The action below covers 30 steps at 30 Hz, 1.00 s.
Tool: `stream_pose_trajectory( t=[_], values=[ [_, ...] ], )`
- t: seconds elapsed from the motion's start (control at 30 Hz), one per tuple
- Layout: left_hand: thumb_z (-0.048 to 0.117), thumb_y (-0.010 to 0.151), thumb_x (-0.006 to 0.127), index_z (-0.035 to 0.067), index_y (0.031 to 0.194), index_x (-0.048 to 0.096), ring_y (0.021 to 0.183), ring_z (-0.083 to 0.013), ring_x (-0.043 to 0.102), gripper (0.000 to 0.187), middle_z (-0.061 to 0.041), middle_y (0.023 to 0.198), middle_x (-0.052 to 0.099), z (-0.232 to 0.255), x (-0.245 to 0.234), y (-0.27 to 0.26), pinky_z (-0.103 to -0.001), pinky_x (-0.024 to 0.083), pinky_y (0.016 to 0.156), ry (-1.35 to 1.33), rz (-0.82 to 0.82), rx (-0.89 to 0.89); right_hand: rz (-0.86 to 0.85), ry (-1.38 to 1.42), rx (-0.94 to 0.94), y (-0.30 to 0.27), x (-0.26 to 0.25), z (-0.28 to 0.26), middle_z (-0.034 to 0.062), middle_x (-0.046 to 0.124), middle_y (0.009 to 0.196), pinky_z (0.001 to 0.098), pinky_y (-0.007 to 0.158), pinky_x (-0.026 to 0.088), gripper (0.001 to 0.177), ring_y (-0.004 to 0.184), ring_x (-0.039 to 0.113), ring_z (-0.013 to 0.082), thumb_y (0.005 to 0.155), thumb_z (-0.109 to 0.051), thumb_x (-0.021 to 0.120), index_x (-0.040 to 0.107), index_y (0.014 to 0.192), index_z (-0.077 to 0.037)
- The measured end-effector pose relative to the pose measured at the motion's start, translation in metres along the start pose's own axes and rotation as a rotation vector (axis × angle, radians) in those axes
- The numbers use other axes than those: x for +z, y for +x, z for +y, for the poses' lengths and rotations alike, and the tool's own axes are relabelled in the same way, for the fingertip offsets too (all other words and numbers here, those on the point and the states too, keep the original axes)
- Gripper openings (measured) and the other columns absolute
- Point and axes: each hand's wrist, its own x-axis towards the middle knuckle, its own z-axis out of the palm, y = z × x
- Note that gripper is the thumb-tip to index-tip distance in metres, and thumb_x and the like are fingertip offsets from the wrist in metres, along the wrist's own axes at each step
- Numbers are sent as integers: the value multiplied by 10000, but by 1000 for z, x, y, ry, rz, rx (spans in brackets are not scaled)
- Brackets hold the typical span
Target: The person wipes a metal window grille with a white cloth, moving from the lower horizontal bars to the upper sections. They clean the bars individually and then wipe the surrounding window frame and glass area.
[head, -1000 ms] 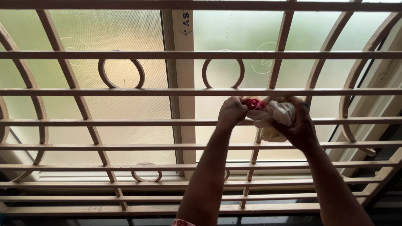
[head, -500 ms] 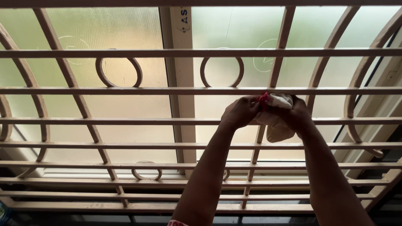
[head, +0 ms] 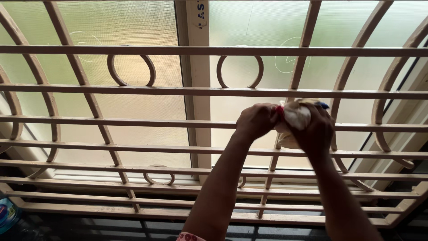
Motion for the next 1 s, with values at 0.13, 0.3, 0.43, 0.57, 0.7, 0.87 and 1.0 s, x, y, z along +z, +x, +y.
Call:
stream_pose_trajectory(
  t=[0.13,0.3,0.43,0.57,0.7,0.87,1.0],
  values=[
    [384,895,722,198,1036,741,915,-223,731,234,-9,927,738,-5,4,-12,-378,605,791,28,111,193,187,-112,-135,-28,6,-9,163,728,1191,494,1092,496,601,1192,688,311,881,-461,901,671,1220,-21],
    [280,844,763,210,1022,748,1004,-190,725,193,41,1068,745,-16,10,-8,-346,612,853,-22,51,344,281,-76,-176,-56,10,-13,169,693,1233,545,1169,432,522,1269,627,342,848,-344,889,671,1219,-48],
    [319,788,791,183,1009,760,982,-181,742,261,15,1159,719,-27,11,3,-343,607,876,-156,-210,360,399,-86,-285,-82,28,-10,209,670,1245,559,1168,440,593,1240,613,360,850,-390,916,637,1239,-40],
    [330,873,736,117,1105,766,1072,-216,759,316,-52,1110,790,-36,7,14,-376,583,969,-492,-298,236,133,-146,-54,-114,39,-19,179,684,1164,520,1095,470,584,1170,650,351,757,-387,894,652,1170,-52],
    [468,855,753,104,1103,733,955,-241,770,440,-93,1026,788,-18,10,12,-395,605,874,-101,-314,43,27,-139,47,-104,29,-22,209,674,1161,504,1052,503,710,1134,672,361,752,-459,891,604,1215,-4],
    [553,784,765,179,1137,749,947,-237,760,514,-71,998,784,-21,24,24,-413,584,860,-18,-344,19,-318,108,364,-73,20,-10,189,693,1086,537,908,529,827,978,711,311,670,-499,891,569,1235,13],
    [592,825,740,241,1212,761,1073,-250,702,522,-90,1131,744,-33,36,32,-433,546,948,3,-368,96,-681,700,515,-56,20,44,132,650,1121,413,818,646,822,1002,708,258,676,-445,865,526,1291,-16]
  ],
)
